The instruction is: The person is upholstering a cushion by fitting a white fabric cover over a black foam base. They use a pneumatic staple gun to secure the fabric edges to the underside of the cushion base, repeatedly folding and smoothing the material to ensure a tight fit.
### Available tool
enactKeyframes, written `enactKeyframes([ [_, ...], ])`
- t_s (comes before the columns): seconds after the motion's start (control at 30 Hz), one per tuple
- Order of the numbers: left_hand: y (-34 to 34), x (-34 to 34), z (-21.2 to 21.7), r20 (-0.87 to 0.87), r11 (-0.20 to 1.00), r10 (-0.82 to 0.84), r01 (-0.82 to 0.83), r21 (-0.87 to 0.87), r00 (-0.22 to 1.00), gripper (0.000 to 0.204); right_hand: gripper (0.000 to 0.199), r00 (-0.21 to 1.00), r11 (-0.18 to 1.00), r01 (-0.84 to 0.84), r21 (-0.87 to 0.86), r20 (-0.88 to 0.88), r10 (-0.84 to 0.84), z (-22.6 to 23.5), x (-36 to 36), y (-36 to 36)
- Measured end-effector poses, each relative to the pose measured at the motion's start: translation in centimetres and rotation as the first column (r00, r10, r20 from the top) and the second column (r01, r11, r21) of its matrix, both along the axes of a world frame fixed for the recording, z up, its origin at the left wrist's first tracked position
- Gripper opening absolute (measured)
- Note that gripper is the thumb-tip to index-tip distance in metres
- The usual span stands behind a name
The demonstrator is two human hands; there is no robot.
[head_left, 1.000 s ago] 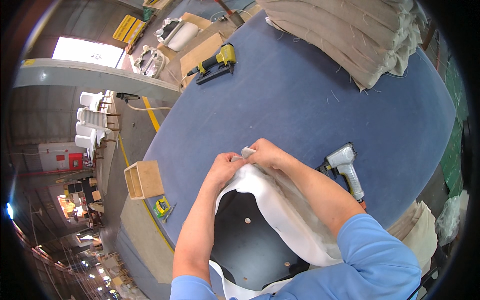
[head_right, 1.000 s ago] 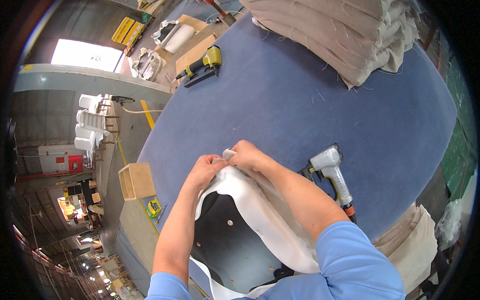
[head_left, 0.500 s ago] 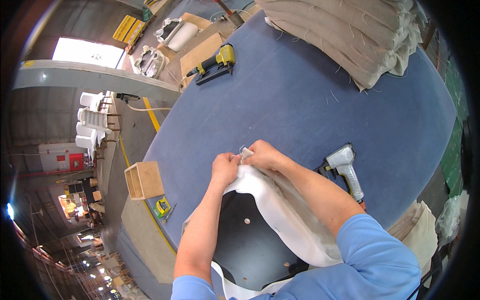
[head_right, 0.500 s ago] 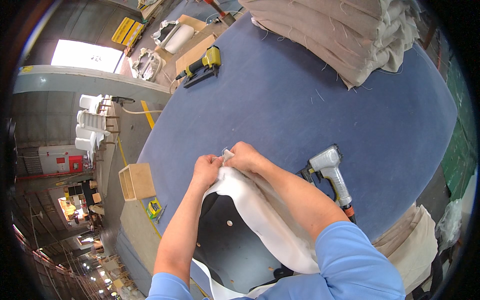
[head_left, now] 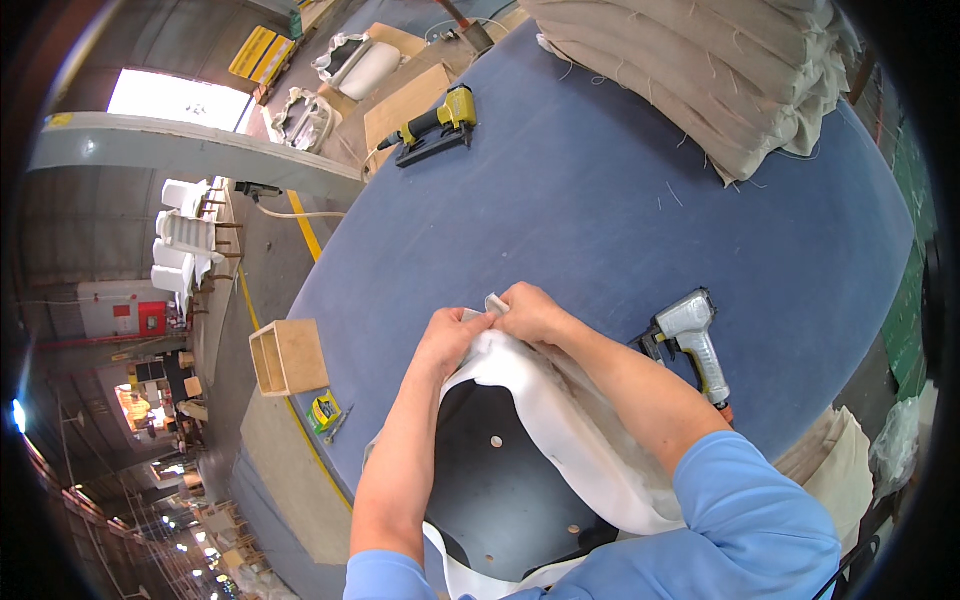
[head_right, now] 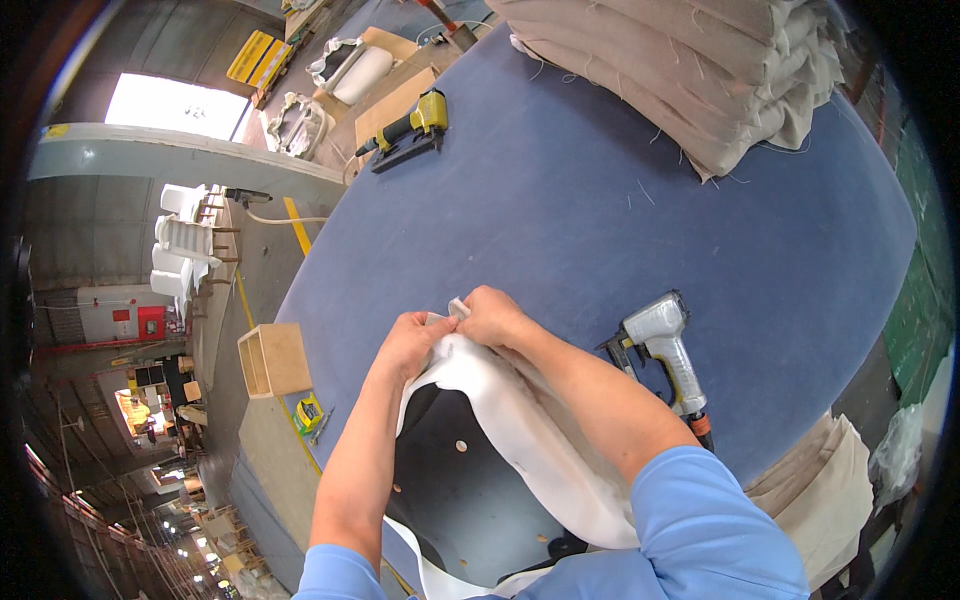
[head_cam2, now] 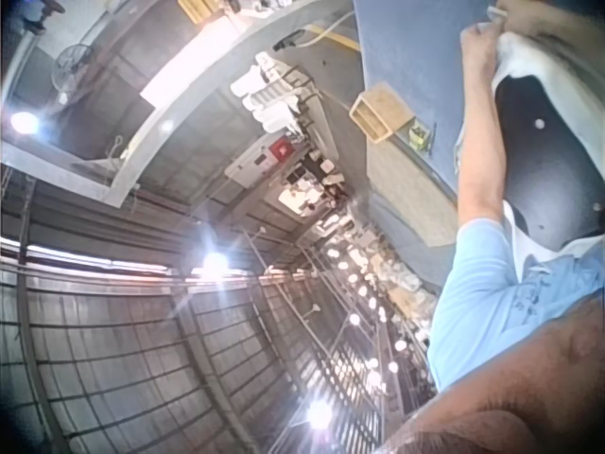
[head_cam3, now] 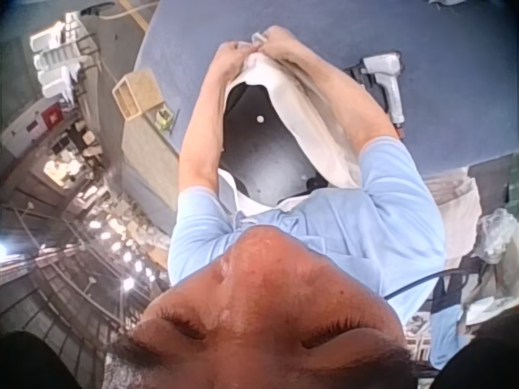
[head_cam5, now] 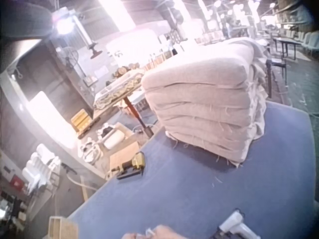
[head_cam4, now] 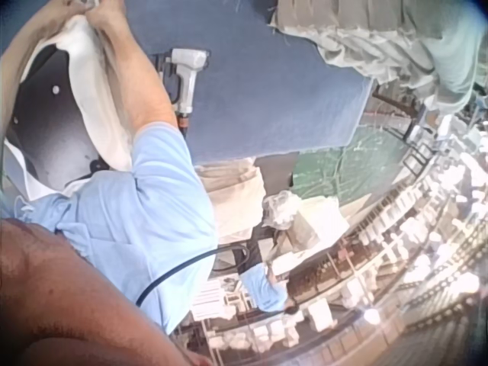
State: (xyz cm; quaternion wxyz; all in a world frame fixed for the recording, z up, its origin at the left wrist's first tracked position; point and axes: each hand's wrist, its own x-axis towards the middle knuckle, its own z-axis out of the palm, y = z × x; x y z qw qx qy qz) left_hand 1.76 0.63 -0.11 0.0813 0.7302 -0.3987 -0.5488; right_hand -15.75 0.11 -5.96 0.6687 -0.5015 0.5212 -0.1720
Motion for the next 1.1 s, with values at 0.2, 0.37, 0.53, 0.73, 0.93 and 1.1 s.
enactKeyframes([
  [0.2,-0.1,1.2,-0.7,0.009,0.998,-0.055,0.056,-0.026,0.998,0.015,0.031,0.993,0.996,-0.039,0.079,0.115,0.029,0.1,-0.3,-0.5],
  [0.37,-0.3,-0.5,0.0,0.162,0.98,-0.173,0.186,-0.065,0.971,0.017,0.033,0.992,0.995,-0.003,0.1,0.122,-0.01,-0.3,-0.8,-0.6],
  [0.53,-0.1,0.1,0.2,0.244,0.969,-0.224,0.242,-0.044,0.943,0.025,0.028,0.989,0.996,0.0,0.091,0.148,-0.014,0.4,-0.9,0.4],
  [0.73,0.5,-0.1,0.3,0.359,0.87,-0.371,0.456,-0.19,0.857,0.024,0.025,0.991,0.991,0.089,-0.1,0.108,-0.078,-0.1,-1.3,1.6],
  [0.93,2.1,0.5,-0.3,0.372,0.833,-0.314,0.442,-0.333,0.873,0.022,0.024,0.998,0.968,0.028,-0.248,-0.044,-0.04,1.4,-0.6,1.8],
  [1.1,2.7,0.2,0.6,0.384,0.807,-0.355,0.487,-0.335,0.852,0.018,0.018,0.996,0.923,0.094,-0.373,0.023,-0.092,0.3,-0.9,3.6],
])
